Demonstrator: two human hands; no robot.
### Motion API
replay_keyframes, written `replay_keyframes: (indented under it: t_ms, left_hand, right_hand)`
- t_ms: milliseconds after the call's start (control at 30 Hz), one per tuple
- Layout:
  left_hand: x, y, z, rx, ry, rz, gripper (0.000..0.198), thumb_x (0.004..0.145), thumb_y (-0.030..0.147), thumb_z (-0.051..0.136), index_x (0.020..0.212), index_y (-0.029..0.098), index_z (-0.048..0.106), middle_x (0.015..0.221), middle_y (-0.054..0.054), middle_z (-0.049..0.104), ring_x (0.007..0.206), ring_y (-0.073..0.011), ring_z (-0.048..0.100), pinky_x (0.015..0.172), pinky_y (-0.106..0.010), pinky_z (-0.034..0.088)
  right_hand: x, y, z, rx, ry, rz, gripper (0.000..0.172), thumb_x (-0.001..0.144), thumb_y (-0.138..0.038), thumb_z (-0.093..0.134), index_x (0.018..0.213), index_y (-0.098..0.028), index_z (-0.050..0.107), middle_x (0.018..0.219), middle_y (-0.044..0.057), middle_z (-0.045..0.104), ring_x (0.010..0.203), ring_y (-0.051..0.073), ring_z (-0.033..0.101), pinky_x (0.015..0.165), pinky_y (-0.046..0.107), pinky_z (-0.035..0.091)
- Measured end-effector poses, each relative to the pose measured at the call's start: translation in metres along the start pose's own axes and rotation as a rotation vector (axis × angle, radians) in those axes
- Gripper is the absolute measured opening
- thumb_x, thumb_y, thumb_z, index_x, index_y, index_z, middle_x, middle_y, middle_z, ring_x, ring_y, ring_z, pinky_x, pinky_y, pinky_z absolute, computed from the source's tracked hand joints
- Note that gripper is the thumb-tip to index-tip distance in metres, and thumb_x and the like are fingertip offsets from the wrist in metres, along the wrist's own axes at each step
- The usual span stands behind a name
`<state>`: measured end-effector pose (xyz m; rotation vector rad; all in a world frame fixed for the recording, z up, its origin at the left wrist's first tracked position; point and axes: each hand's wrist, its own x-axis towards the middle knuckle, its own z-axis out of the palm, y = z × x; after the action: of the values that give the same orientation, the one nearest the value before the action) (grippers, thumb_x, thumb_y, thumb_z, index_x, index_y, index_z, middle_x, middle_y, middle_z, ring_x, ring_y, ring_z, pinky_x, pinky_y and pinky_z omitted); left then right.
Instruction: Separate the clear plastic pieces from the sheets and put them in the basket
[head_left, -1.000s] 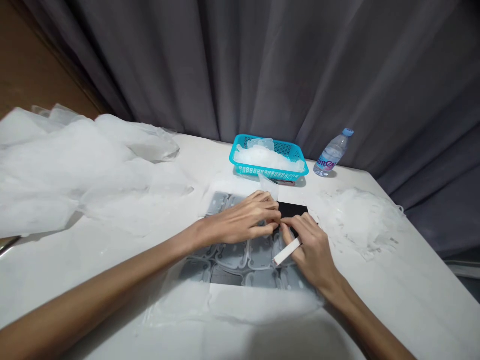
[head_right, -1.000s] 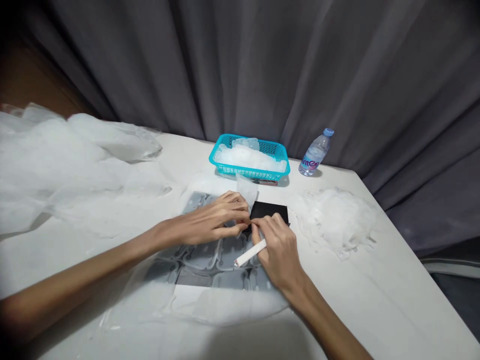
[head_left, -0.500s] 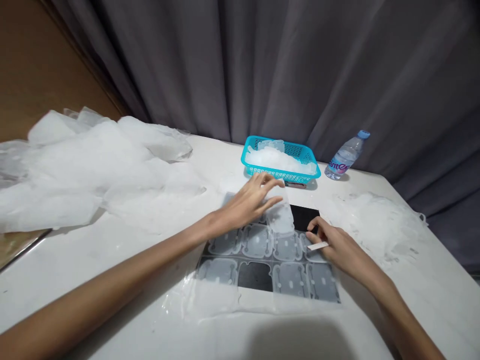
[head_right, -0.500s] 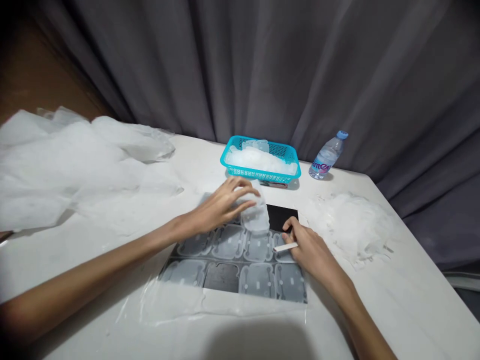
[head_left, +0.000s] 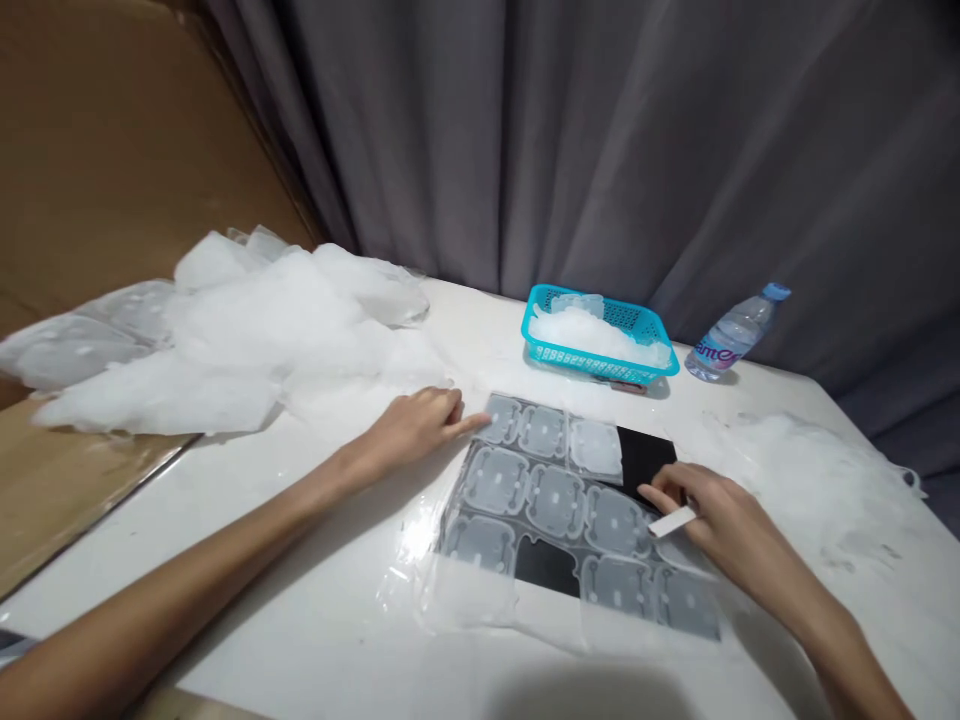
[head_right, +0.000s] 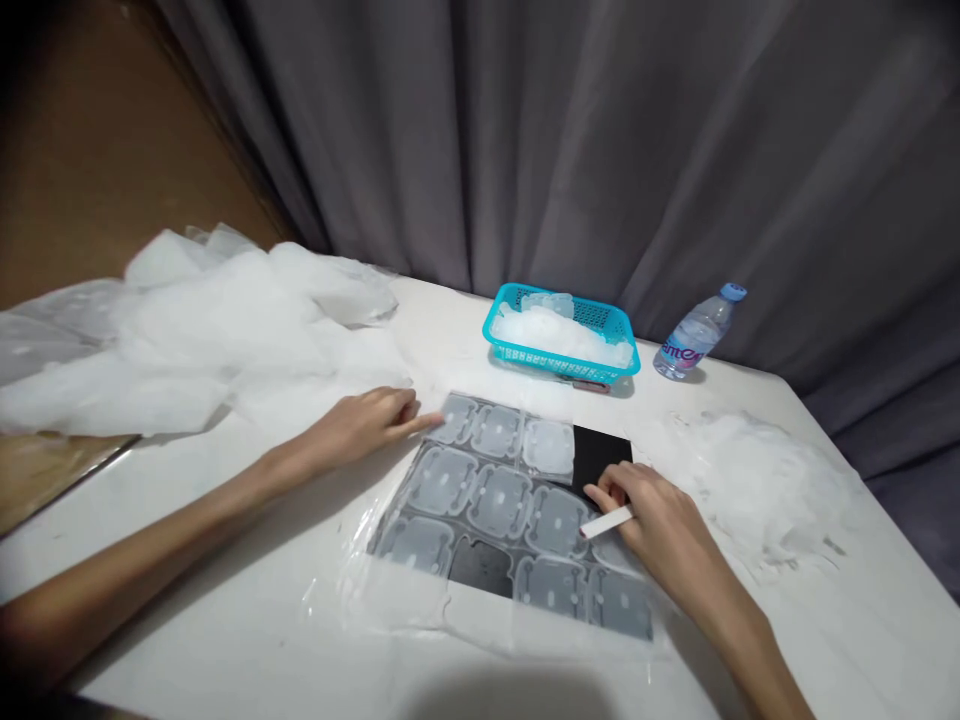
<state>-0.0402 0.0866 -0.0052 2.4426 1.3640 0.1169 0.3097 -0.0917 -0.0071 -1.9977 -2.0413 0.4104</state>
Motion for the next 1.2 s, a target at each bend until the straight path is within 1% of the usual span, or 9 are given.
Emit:
replay_keyframes:
  t_ms: [200, 333, 433, 533, 667, 833, 967, 1100, 1200]
  left_hand:
    - [-0.014, 0.012, 0.013, -0.24, 0.015, 0.146, 0.047, 0.092, 0.066, 0.064, 0.091, 0.021, 0.051, 0.097, -0.008, 0.059, 0.09, -0.0261, 0.057, 0.08, -0.038, 0.045]
    - [-0.017, 0.016, 0.013, -0.487, -0.098, 0.33, 0.032, 0.101, 0.046, 0.059, 0.119, 0.02, 0.054, 0.108, -0.009, 0.061, 0.098, -0.0253, 0.058, 0.086, -0.039, 0.047]
    - [-0.019, 0.017, 0.012, -0.614, -0.171, 0.421, 0.043, 0.106, 0.039, 0.052, 0.145, 0.021, 0.046, 0.106, -0.008, 0.064, 0.094, -0.0234, 0.061, 0.082, -0.036, 0.049]
    - [-0.019, 0.017, 0.012, -0.658, -0.127, 0.468, 0.041, 0.107, 0.04, 0.053, 0.143, 0.019, 0.051, 0.102, -0.007, 0.067, 0.089, -0.022, 0.064, 0.079, -0.035, 0.051]
    - [-0.017, 0.017, 0.013, -0.685, -0.076, 0.449, 0.026, 0.105, 0.039, 0.058, 0.114, 0.017, 0.067, 0.104, -0.01, 0.073, 0.092, -0.0235, 0.069, 0.082, -0.036, 0.053]
    - [-0.015, 0.019, 0.014, -0.908, -0.057, 0.284, 0.028, 0.097, 0.039, 0.072, 0.115, 0.017, 0.067, 0.104, -0.01, 0.079, 0.096, -0.0244, 0.074, 0.087, -0.039, 0.054]
    - [-0.016, 0.022, 0.012, -0.936, -0.01, 0.197, 0.025, 0.096, 0.041, 0.072, 0.097, 0.016, 0.069, 0.092, -0.009, 0.079, 0.087, -0.0237, 0.074, 0.082, -0.037, 0.053]
    - [-0.02, 0.03, 0.008, -0.823, -0.003, 0.242, 0.029, 0.103, 0.044, 0.061, 0.094, 0.018, 0.071, 0.088, -0.006, 0.076, 0.084, -0.0225, 0.07, 0.077, -0.035, 0.051]
    - [-0.028, 0.039, 0.011, -0.664, 0.115, 0.312, 0.026, 0.107, 0.037, 0.053, 0.098, 0.018, 0.068, 0.088, -0.005, 0.072, 0.08, -0.0205, 0.066, 0.073, -0.034, 0.05]
  right_hand:
    - [0.032, -0.038, 0.039, -0.121, 0.2, -0.315, 0.019, 0.104, -0.036, 0.057, 0.116, -0.023, 0.062, 0.103, 0.009, 0.066, 0.097, 0.028, 0.068, 0.079, 0.038, 0.055]
    - [0.061, -0.061, 0.047, -0.138, 0.214, -0.398, 0.029, 0.105, -0.032, 0.056, 0.131, -0.021, 0.056, 0.112, 0.013, 0.063, 0.105, 0.032, 0.065, 0.087, 0.047, 0.058]
    - [0.078, -0.084, 0.041, -0.027, 0.213, -0.487, 0.049, 0.104, -0.033, 0.059, 0.149, -0.025, 0.043, 0.131, 0.017, 0.057, 0.12, 0.034, 0.062, 0.094, 0.05, 0.059]
    - [0.091, -0.105, 0.037, 0.096, 0.192, -0.604, 0.064, 0.103, -0.031, 0.059, 0.16, -0.03, 0.03, 0.15, 0.017, 0.046, 0.138, 0.033, 0.053, 0.103, 0.051, 0.057]
    - [0.103, -0.114, 0.038, 0.133, 0.161, -0.714, 0.049, 0.107, -0.021, 0.05, 0.153, -0.03, 0.038, 0.145, 0.013, 0.057, 0.129, 0.03, 0.058, 0.102, 0.051, 0.055]
    - [0.107, -0.104, 0.039, 0.083, 0.216, -0.652, 0.022, 0.108, -0.027, 0.054, 0.128, -0.019, 0.057, 0.111, 0.011, 0.071, 0.099, 0.027, 0.064, 0.083, 0.041, 0.054]
    - [0.106, -0.098, 0.043, -0.074, 0.264, -0.675, 0.021, 0.108, -0.025, 0.054, 0.126, -0.017, 0.06, 0.102, 0.01, 0.071, 0.096, 0.026, 0.063, 0.078, 0.036, 0.05]
    - [0.105, -0.1, 0.049, -0.296, 0.332, -0.77, 0.02, 0.106, -0.014, 0.049, 0.102, -0.019, 0.068, 0.095, 0.01, 0.071, 0.09, 0.026, 0.06, 0.077, 0.036, 0.045]
    - [0.105, -0.1, 0.048, -0.31, 0.395, -0.724, 0.022, 0.105, -0.016, 0.051, 0.095, -0.021, 0.069, 0.091, 0.008, 0.071, 0.087, 0.025, 0.06, 0.076, 0.036, 0.044]
